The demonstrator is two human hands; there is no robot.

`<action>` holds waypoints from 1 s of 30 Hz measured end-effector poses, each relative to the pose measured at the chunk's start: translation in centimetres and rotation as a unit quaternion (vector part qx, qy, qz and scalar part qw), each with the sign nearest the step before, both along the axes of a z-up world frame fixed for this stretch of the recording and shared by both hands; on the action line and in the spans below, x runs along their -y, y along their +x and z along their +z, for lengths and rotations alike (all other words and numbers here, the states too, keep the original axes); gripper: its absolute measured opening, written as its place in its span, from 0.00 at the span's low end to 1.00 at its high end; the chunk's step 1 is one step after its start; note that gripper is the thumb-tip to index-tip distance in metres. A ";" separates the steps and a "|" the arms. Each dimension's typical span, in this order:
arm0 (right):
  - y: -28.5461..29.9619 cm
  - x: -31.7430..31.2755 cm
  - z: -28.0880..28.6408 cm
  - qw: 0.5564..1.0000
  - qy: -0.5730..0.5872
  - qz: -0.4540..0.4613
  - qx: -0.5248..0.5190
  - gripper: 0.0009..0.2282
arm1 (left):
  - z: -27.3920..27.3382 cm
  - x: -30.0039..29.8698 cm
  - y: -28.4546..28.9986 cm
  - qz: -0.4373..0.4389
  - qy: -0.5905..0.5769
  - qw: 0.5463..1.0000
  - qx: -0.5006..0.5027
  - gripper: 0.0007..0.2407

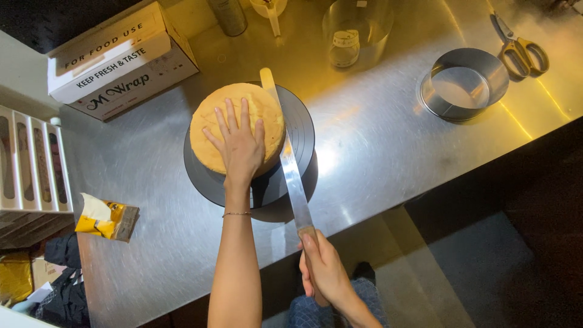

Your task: Slicing a sponge cake into horizontal layers and trimming them using a metal ring mold.

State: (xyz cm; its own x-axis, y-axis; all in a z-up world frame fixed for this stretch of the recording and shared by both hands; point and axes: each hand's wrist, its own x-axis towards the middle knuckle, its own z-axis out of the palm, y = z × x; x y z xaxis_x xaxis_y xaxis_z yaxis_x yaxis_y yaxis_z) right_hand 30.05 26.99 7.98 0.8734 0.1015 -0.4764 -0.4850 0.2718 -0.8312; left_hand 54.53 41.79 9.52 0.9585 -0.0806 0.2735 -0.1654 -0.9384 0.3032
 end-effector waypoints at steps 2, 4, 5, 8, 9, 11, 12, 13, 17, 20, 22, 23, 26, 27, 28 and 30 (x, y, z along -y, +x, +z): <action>-1.7 0.1 -1.4 0.999 0.037 0.016 0.002 0.17 | -0.1 0.2 0.0 0.015 0.005 1.000 -0.001 0.26; -1.0 1.8 -0.5 0.996 0.079 0.026 -0.027 0.19 | 1.0 0.0 0.1 0.017 -0.006 0.999 -0.029 0.26; -0.5 2.5 -0.1 0.990 0.122 0.035 -0.056 0.20 | 1.6 -0.2 0.2 0.019 -0.016 0.998 -0.057 0.27; -1.4 4.2 -0.1 0.993 0.074 0.035 -0.085 0.21 | 5.3 -2.4 0.5 -0.032 0.016 0.995 -0.095 0.26; -1.3 4.1 0.1 0.993 0.075 0.033 -0.085 0.21 | 5.4 -3.2 0.8 -0.034 0.017 0.995 -0.096 0.26; -1.2 4.0 0.6 0.998 0.013 0.021 -0.055 0.22 | 5.6 -5.0 1.3 -0.152 0.091 0.981 -0.083 0.26; -0.5 3.9 1.2 0.998 0.012 0.020 -0.055 0.22 | 4.9 -5.3 1.7 -0.152 0.091 0.981 -0.082 0.26; 0.2 3.7 1.8 0.997 -0.012 0.025 -0.072 0.22 | 4.3 -5.6 2.2 -0.194 0.096 0.973 -0.074 0.27; 4.5 2.9 1.9 0.999 -0.012 0.027 -0.046 0.22 | 3.2 -5.8 3.0 -0.236 0.087 0.966 -0.061 0.29; 6.3 2.1 2.7 0.999 -0.041 0.035 0.002 0.22 | 2.8 -5.3 2.3 -0.196 0.081 0.976 -0.058 0.29; 4.6 2.0 2.9 0.999 -0.036 0.034 -0.005 0.21 | 2.7 -4.8 1.9 -0.174 0.076 0.980 -0.055 0.29; 3.7 2.0 3.0 0.999 -0.031 0.031 -0.012 0.21 | 2.6 -4.6 1.6 -0.154 0.073 0.984 -0.051 0.29; -2.0 2.8 2.3 0.997 -0.024 0.038 -0.065 0.19 | 2.9 -4.2 1.1 -0.136 0.060 0.988 -0.048 0.29; -2.6 2.9 2.1 0.997 -0.025 0.039 -0.065 0.19 | 2.8 -4.3 1.2 -0.134 0.059 0.988 -0.049 0.29; -3.3 3.0 1.8 0.997 -0.007 0.036 -0.072 0.19 | 2.8 -4.3 1.3 -0.137 0.056 0.988 -0.049 0.29; -3.0 3.0 1.4 0.996 0.011 0.034 -0.078 0.19 | 2.5 -4.4 1.5 -0.139 0.053 0.988 -0.047 0.29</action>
State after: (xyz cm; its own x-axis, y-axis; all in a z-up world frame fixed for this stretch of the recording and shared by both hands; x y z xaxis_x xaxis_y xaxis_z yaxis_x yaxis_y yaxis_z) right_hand 27.10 24.03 9.38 0.7799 0.1700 -0.6024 -0.6254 0.2513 -0.7387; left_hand 56.06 46.19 12.02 0.9161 -0.3678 0.1594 -0.3969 -0.8882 0.2315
